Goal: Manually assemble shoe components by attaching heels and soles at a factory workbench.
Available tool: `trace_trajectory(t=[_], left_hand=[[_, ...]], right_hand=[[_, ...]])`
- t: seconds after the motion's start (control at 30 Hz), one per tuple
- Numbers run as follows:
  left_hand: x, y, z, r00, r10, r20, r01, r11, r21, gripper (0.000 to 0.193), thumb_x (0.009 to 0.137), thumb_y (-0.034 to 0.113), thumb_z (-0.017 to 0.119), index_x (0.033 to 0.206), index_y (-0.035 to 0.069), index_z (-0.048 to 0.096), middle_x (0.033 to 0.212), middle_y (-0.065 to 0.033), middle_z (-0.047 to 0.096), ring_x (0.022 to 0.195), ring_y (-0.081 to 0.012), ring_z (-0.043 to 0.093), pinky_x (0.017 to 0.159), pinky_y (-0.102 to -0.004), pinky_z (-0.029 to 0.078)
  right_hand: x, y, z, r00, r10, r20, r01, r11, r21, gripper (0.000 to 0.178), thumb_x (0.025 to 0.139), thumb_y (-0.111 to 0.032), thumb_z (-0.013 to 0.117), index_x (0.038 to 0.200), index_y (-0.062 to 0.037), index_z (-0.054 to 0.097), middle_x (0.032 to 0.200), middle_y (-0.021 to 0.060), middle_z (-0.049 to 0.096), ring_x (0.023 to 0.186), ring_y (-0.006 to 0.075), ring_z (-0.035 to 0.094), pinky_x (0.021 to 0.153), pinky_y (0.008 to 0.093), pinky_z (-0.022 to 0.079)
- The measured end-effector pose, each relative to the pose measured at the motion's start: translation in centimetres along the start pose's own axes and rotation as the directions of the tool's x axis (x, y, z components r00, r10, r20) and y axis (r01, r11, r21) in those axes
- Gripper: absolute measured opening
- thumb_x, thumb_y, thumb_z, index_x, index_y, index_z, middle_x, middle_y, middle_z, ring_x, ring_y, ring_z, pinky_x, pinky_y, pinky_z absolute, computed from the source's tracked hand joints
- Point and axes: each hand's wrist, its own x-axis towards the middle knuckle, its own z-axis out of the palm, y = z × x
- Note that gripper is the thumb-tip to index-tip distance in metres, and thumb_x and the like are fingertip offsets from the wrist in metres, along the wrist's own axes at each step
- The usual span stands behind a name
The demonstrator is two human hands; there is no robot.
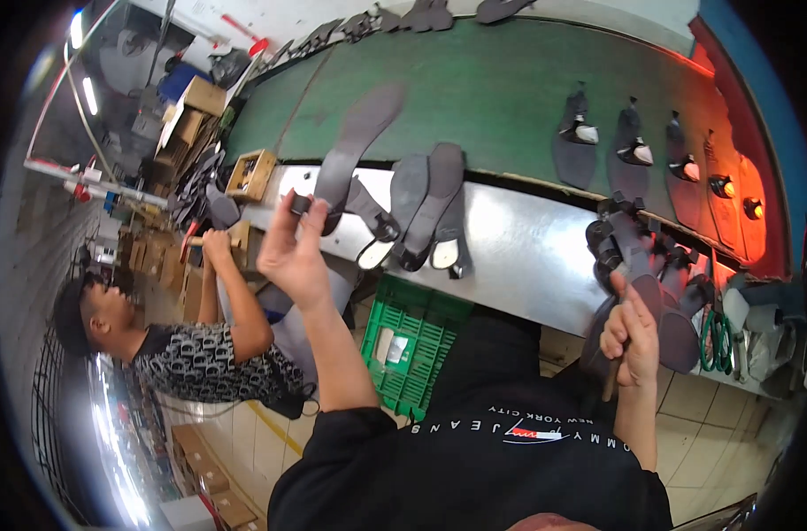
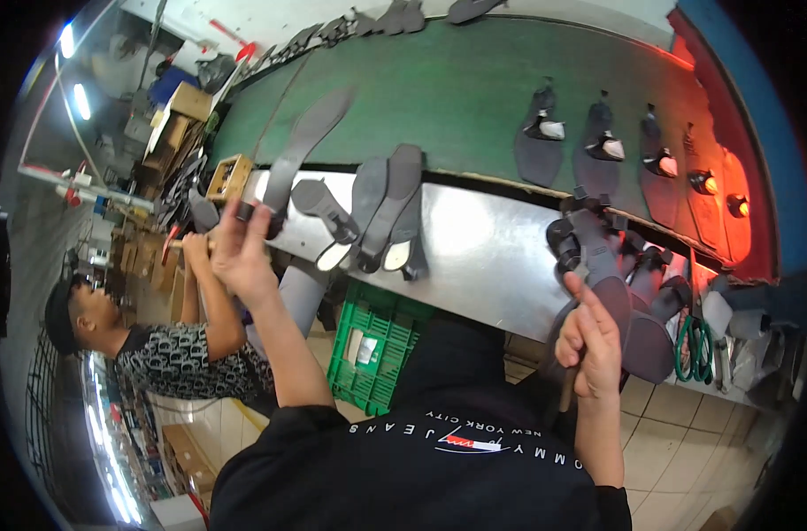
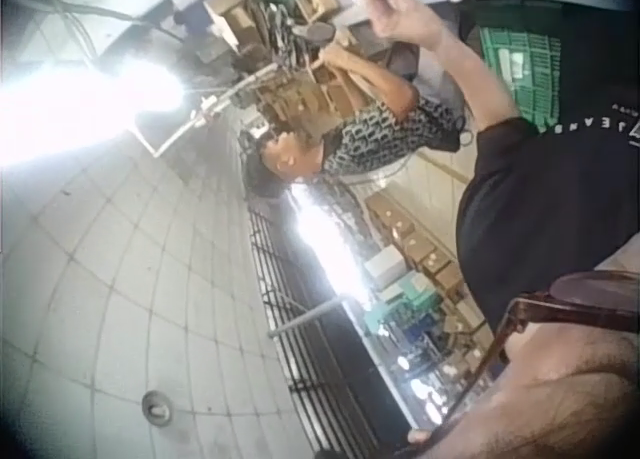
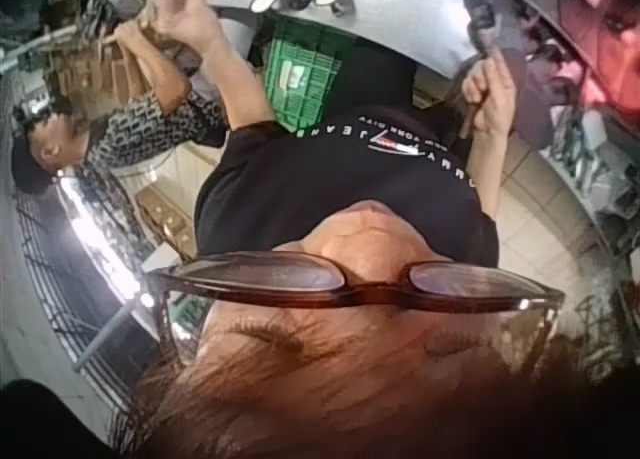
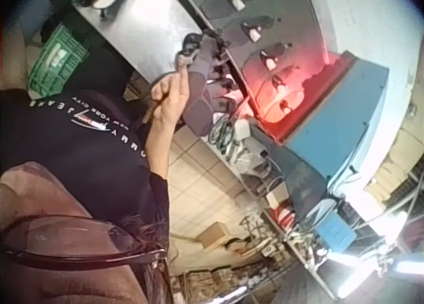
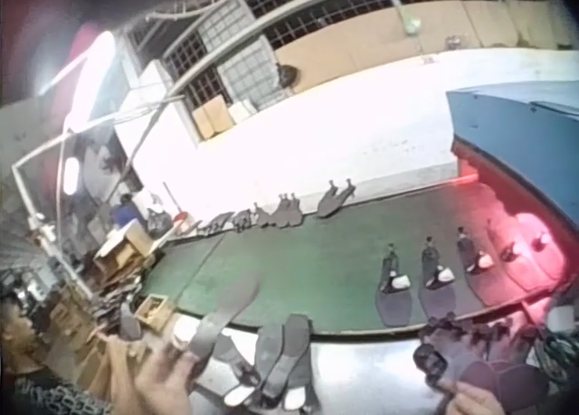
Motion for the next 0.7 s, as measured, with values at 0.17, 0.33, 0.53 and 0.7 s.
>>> trace_trajectory(t=[0.17, 0.33, 0.53, 0.7], left_hand=[[-2.1, -11.4, -4.3, 0.941, -0.314, 0.123, 0.253, 0.898, 0.36, 0.042, 0.075, 0.01, 0.076, 0.111, -0.006, 0.063, 0.082, -0.0102, 0.069, 0.077, -0.011, 0.062, 0.074, -0.026, 0.049], [-1.2, -6.8, 0.1, 0.983, 0.072, 0.169, -0.161, 0.781, 0.604, 0.043, 0.08, 0.009, 0.071, 0.118, -0.007, 0.058, 0.112, -0.0145, 0.064, 0.101, -0.0174, 0.059, 0.089, -0.0295, 0.045], [-4.0, -2.7, 17.4, 0.803, -0.137, 0.58, 0.105, 0.991, 0.088, 0.049, 0.079, 0.014, 0.073, 0.123, 0.002, 0.057, 0.122, -0.0126, 0.059, 0.116, -0.0216, 0.054, 0.096, -0.035, 0.041], [-5.5, -9.6, 30.9, 0.725, -0.141, 0.674, 0.033, 0.985, 0.171, 0.062, 0.075, 0.028, 0.075, 0.129, 0.005, 0.054, 0.131, -0.0174, 0.053, 0.124, -0.0311, 0.047, 0.101, -0.0415, 0.038]], right_hand=[[0.1, 0.1, 0.4, 0.996, 0.081, 0.036, -0.077, 0.991, -0.107, 0.038, 0.097, -0.015, 0.047, 0.133, -0.0034, 0.047, 0.062, -0.0023, 0.039, 0.047, 0.0057, 0.035, 0.044, 0.0191, 0.033], [-0.3, -1.6, -1.2, 0.994, -0.104, 0.014, 0.101, 0.907, -0.408, 0.04, 0.095, -0.007, 0.044, 0.136, -0.0043, 0.046, 0.065, -0.0025, 0.043, 0.052, 0.0035, 0.038, 0.049, 0.0175, 0.032], [0.6, -4.5, -1.9, 0.905, -0.418, -0.078, 0.298, 0.754, -0.586, 0.034, 0.091, -0.002, 0.049, 0.125, -0.0022, 0.057, 0.08, -0.0008, 0.052, 0.055, 0.0032, 0.043, 0.05, 0.0183, 0.035], [1.3, -6.5, -5.3, 0.7, -0.712, -0.056, 0.331, 0.393, -0.858, 0.03, 0.088, 0.001, 0.054, 0.117, 0.0018, 0.061, 0.084, 0.0, 0.058, 0.068, 0.0071, 0.05, 0.061, 0.0208, 0.04]])
